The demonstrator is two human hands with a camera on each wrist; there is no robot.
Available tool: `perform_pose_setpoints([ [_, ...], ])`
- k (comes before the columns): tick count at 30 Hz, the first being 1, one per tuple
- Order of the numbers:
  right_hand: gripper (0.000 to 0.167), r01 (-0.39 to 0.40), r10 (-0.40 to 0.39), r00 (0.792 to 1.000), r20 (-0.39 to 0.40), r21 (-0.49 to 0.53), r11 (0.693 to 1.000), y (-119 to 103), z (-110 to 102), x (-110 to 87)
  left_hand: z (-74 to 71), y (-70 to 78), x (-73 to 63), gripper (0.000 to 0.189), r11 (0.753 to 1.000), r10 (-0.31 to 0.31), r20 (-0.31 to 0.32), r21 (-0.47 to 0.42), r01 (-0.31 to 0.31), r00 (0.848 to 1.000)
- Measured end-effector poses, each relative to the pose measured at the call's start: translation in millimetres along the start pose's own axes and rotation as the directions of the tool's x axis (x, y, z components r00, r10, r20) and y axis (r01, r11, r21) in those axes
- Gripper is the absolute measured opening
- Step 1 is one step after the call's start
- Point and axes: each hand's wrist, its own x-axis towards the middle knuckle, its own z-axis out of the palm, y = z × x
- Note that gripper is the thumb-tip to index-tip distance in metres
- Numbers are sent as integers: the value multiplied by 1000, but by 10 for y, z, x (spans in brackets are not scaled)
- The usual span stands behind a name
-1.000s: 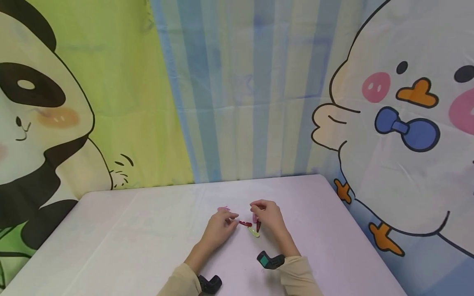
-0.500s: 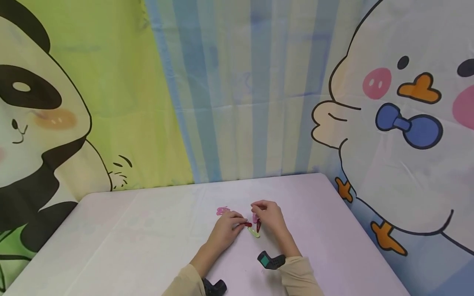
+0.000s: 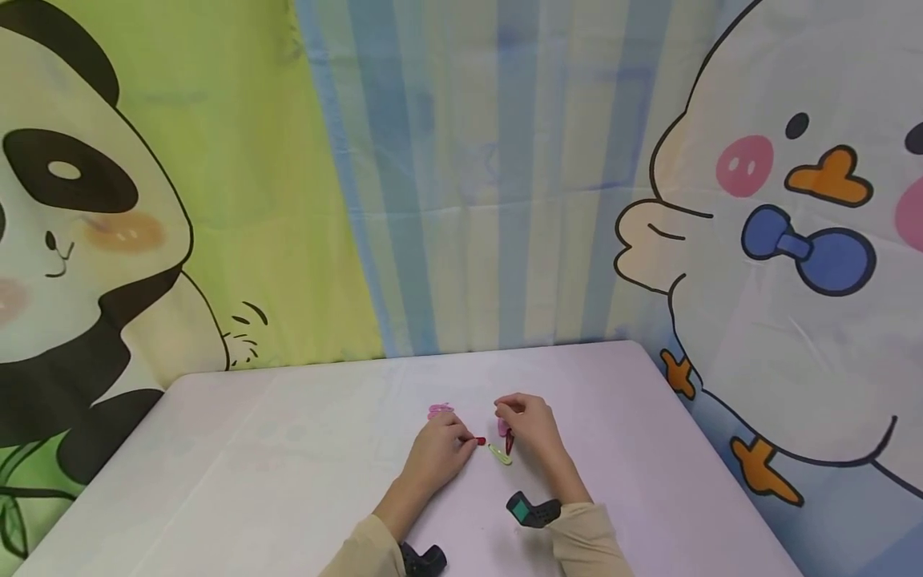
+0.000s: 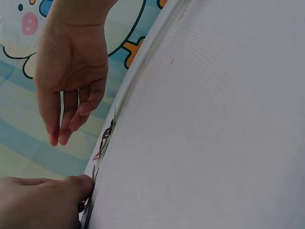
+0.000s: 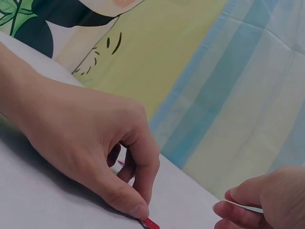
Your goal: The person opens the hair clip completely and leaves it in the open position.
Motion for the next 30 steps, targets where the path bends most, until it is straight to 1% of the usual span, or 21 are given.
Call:
perform_pose_setpoints([
  [2,22,5,-5,1000,1,-6,1000,10,3,0,7,-3,-1,10,999,-28,7,-33,28,1000],
  [6,22,11,-11,1000,8,-4,1000,21,12,-2,18,-5,3,8,987,-84,58,-130,91,995],
  [9,22,14,-14,1000,9,-6,1000,28,19,3,16,-6,10,15,976,-97,104,-183,115,990],
  [12,21,18,-18,1000,7,-3,1000,28,28,8,1,-10,13,23,972,-83,143,-206,112,986],
  [16,21,26,-26,1000,7,4,1000,30,52,14,-14,-31,6,22,975,-49,173,-207,85,984],
  [20,21,27,-27,1000,14,21,999,19,76,10,-25,-62,-2,16,976,-26,168,-208,61,985],
  [23,21,19,-19,1000,22,29,999,20,97,6,-46,-88,-4,11,969,-41,155,-234,77,987],
  [25,21,8,-9,1000,26,38,999,20,107,1,-65,-104,0,9,959,-58,143,-268,95,988],
  [27,21,0,-1,1000,27,37,999,17,117,-3,-88,-118,7,8,943,-83,139,-310,123,987],
  [30,21,-9,8,999,32,29,1000,1,129,-9,-122,-150,14,7,909,-121,150,-380,170,981],
])
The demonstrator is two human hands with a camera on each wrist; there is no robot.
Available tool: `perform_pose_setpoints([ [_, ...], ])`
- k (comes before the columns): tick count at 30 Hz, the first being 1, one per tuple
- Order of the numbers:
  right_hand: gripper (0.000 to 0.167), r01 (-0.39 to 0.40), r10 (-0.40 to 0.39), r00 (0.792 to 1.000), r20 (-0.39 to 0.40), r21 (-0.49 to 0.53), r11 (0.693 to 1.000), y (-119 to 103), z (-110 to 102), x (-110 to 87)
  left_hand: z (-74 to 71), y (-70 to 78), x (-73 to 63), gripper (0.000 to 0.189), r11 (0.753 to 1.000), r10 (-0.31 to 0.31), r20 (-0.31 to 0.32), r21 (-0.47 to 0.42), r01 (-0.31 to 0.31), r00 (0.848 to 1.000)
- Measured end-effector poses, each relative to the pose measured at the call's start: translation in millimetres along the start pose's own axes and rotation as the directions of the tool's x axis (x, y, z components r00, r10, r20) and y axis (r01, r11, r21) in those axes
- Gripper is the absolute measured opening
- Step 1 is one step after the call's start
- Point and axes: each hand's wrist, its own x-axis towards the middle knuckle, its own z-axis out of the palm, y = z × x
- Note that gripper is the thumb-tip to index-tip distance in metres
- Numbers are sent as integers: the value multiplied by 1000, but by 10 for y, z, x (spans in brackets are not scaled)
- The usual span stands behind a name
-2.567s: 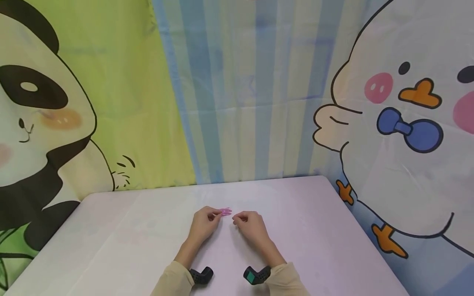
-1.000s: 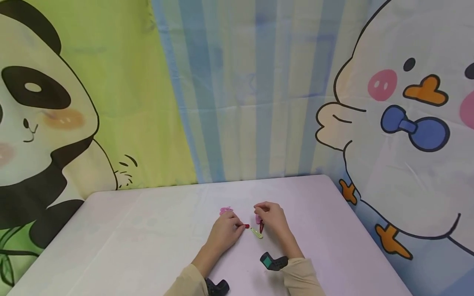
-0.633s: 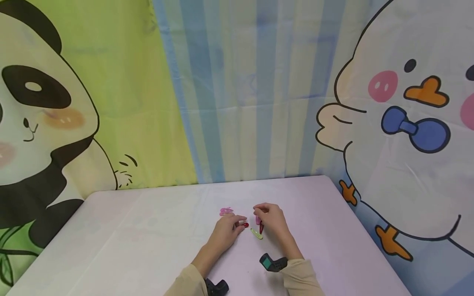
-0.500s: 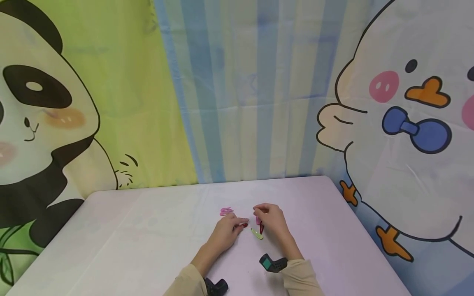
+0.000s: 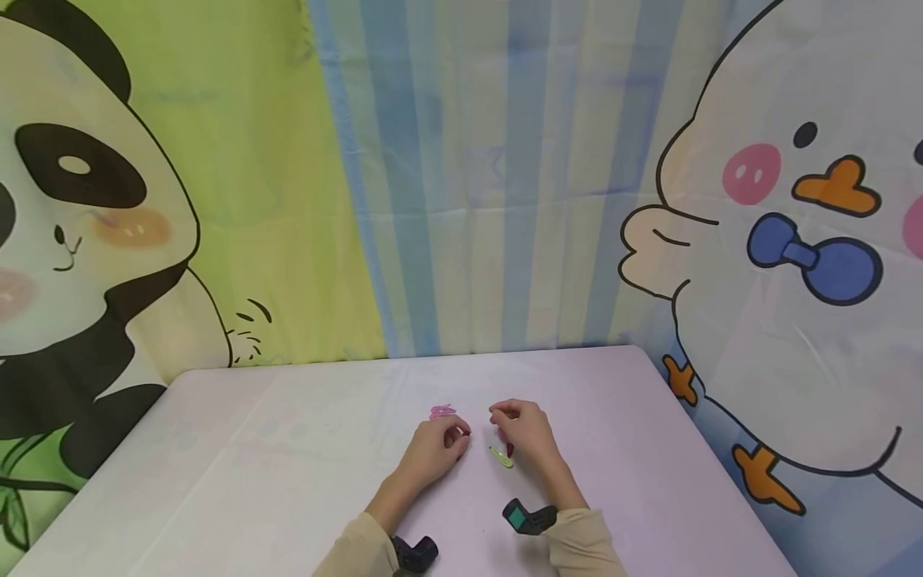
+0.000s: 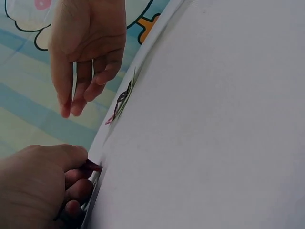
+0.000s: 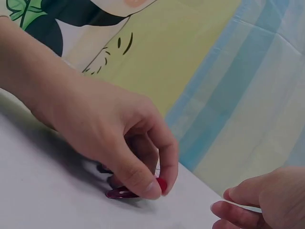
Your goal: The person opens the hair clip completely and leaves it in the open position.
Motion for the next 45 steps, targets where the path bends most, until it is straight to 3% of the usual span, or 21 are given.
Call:
perform_pose_setpoints([
  [5,20,27,-26,1000,13,-59,998,-13,37,-8,-62,-84,1,7,993,-64,5,-94,64,998],
  [10,19,73,-70,997,38,-88,993,-37,105,-30,-126,-170,10,11,976,-89,-6,-202,86,996],
  [13,18,91,-85,995,58,-97,991,-49,162,-50,-162,-214,14,12,950,-120,-12,-292,111,993],
  [20,19,173,-161,982,103,-126,977,-32,304,-88,-219,-288,2,16,864,-212,5,-467,190,977],
  [23,19,197,-184,978,103,-132,972,-14,358,-84,-219,-302,-1,17,832,-236,17,-513,211,972],
  [27,15,222,-213,974,80,-131,966,-4,408,-92,-229,-292,-4,18,812,-252,32,-537,229,967],
  [33,8,244,-241,970,38,-139,960,-23,438,-126,-257,-279,-5,21,813,-229,53,-539,221,972],
  [41,4,234,-234,972,19,-146,961,-22,452,-124,-375,-328,-18,19,866,-180,164,-441,236,970],
  [45,4,231,-232,973,15,-132,964,-25,456,-119,-432,-361,-25,20,876,-181,204,-411,252,962],
])
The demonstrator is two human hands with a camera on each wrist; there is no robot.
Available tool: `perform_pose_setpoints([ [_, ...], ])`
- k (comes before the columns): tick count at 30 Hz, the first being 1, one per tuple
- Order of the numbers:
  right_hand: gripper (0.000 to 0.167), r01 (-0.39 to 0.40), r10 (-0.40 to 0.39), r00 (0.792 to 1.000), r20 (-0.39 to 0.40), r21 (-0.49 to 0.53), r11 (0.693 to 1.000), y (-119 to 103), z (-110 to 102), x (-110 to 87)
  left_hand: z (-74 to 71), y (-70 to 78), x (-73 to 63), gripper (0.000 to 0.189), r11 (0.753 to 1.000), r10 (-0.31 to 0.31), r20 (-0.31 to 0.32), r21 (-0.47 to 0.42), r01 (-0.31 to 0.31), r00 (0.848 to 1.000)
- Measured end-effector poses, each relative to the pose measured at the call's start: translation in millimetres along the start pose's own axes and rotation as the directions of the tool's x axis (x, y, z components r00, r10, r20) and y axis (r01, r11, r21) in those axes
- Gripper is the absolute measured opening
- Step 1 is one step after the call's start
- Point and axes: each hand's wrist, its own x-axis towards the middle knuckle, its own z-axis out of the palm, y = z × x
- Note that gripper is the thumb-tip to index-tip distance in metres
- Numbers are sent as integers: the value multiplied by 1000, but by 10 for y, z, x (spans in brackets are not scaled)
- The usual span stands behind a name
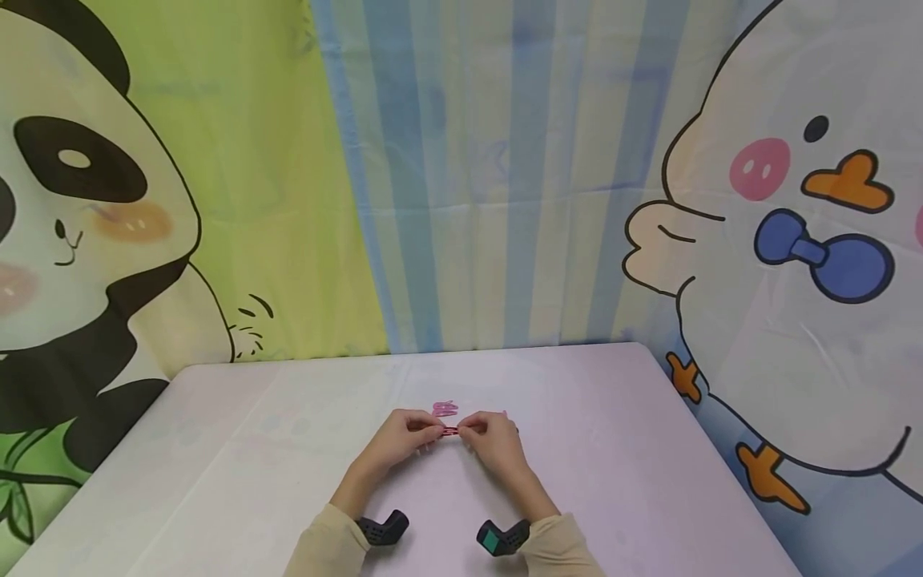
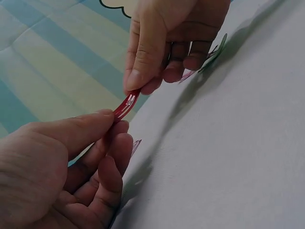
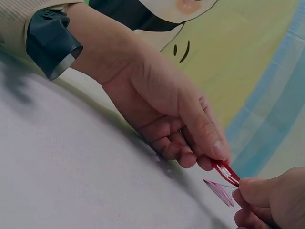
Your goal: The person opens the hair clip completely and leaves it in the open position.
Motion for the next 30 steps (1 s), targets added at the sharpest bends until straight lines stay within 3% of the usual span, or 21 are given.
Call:
perform_pose_setpoints([
  [5,6,5,-4,1000,-7,19,1000,-3,3,1,-36,-6,-4,20,1000,-20,10,-10,20,1000],
  [15,11,-28,27,1000,16,27,999,-10,25,18,-17,23,12,11,997,-74,-51,-41,72,996],
  [24,14,-125,120,991,63,77,989,-49,13,34,48,154,13,8,982,-188,-131,-18,188,973],
  [30,11,-119,117,993,32,79,990,-62,7,25,130,174,24,6,978,-206,-165,-79,195,965],
])
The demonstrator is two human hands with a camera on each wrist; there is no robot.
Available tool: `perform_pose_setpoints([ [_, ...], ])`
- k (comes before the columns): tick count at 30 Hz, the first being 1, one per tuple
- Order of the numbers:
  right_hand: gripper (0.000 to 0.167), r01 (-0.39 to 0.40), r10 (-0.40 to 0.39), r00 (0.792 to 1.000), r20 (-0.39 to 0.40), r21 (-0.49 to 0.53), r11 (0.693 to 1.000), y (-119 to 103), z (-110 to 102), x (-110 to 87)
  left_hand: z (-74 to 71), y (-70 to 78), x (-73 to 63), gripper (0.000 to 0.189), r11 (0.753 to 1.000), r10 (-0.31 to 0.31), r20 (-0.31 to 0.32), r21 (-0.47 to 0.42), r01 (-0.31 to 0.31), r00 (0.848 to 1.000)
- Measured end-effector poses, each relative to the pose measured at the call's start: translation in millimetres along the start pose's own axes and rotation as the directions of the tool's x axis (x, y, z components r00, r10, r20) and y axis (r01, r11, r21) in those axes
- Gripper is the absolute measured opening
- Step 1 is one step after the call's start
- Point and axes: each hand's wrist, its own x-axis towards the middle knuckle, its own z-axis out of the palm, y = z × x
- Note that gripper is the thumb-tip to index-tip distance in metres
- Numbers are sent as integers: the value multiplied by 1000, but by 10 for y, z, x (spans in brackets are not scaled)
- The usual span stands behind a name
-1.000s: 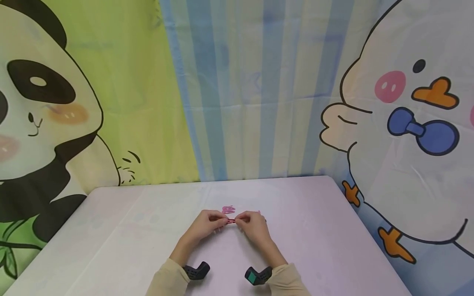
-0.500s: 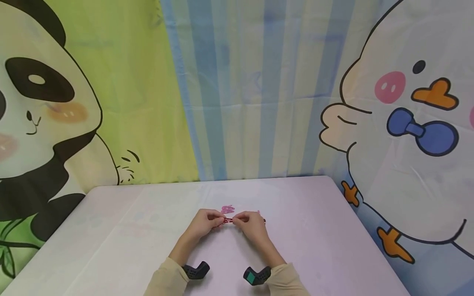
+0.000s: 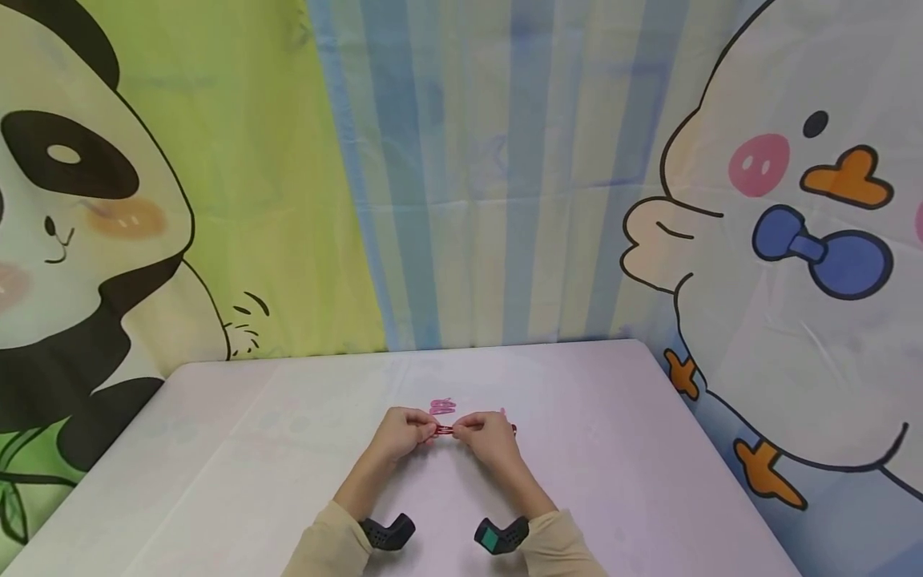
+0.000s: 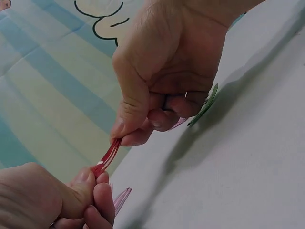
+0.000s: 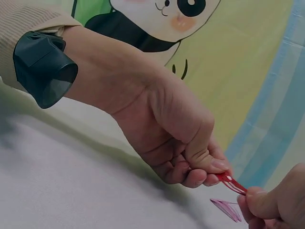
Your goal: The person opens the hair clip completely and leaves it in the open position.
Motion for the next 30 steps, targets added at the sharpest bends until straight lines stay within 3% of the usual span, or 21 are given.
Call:
perform_pose_setpoints([
  [9,9,-59,60,998,-21,62,996,29,48,22,112,-11,-9,8,992,-56,-8,-116,55,998],
  [13,10,-73,73,997,5,78,994,53,28,38,80,-37,7,7,996,3,14,-90,-2,1000],
  [17,13,-97,91,994,61,108,989,52,-1,40,-3,-91,18,8,992,127,73,9,-128,989],
  [22,17,-104,89,990,113,137,985,51,-31,37,-97,-139,20,14,952,263,143,121,-280,954],
  [27,21,-101,81,988,131,151,983,54,-49,39,-136,-157,41,20,867,416,150,233,-441,897],
  [30,21,-106,86,988,128,155,982,56,-49,43,-140,-166,55,20,823,475,160,267,-502,865],
])
